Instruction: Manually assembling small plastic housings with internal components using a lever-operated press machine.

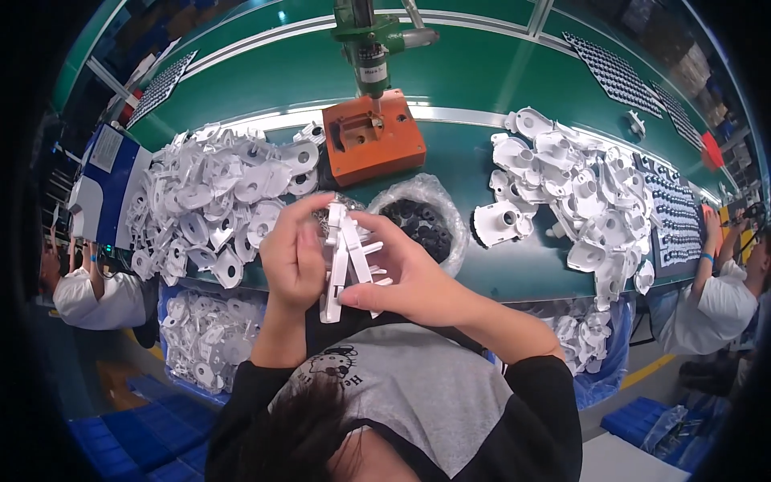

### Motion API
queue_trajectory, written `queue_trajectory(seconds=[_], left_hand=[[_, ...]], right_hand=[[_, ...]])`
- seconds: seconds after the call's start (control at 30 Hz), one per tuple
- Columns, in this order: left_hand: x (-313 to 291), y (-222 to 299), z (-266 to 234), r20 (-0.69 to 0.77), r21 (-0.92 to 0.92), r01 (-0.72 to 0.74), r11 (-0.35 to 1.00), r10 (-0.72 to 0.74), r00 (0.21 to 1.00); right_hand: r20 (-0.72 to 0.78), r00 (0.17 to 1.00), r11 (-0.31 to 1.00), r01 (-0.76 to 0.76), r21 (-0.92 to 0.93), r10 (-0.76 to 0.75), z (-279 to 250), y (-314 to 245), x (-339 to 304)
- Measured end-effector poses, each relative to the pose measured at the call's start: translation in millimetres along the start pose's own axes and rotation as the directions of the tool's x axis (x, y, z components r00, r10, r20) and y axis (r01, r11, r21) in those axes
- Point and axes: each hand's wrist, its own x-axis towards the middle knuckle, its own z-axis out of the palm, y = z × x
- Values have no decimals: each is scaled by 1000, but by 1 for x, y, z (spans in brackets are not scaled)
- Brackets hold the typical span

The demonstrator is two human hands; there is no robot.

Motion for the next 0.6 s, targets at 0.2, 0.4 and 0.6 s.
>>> queue_trajectory(seconds=[0.2, 0.4, 0.6], left_hand=[[-27, -60, -123, -257, -962, -63, 265, -806, 534], [-16, -97, -37, -99, -617, 285, 733, -432, 897], [7, -121, -15, 302, -945, 327, 0, -385, 872]], right_hand=[[-190, 963, 967, 219, 127, -193, -58, -10, -17], [-176, 975, 906, 195, 376, -136, -68, -3, -4], [83, 959, 748, 157, 645, -272, -53, 3, 9]])
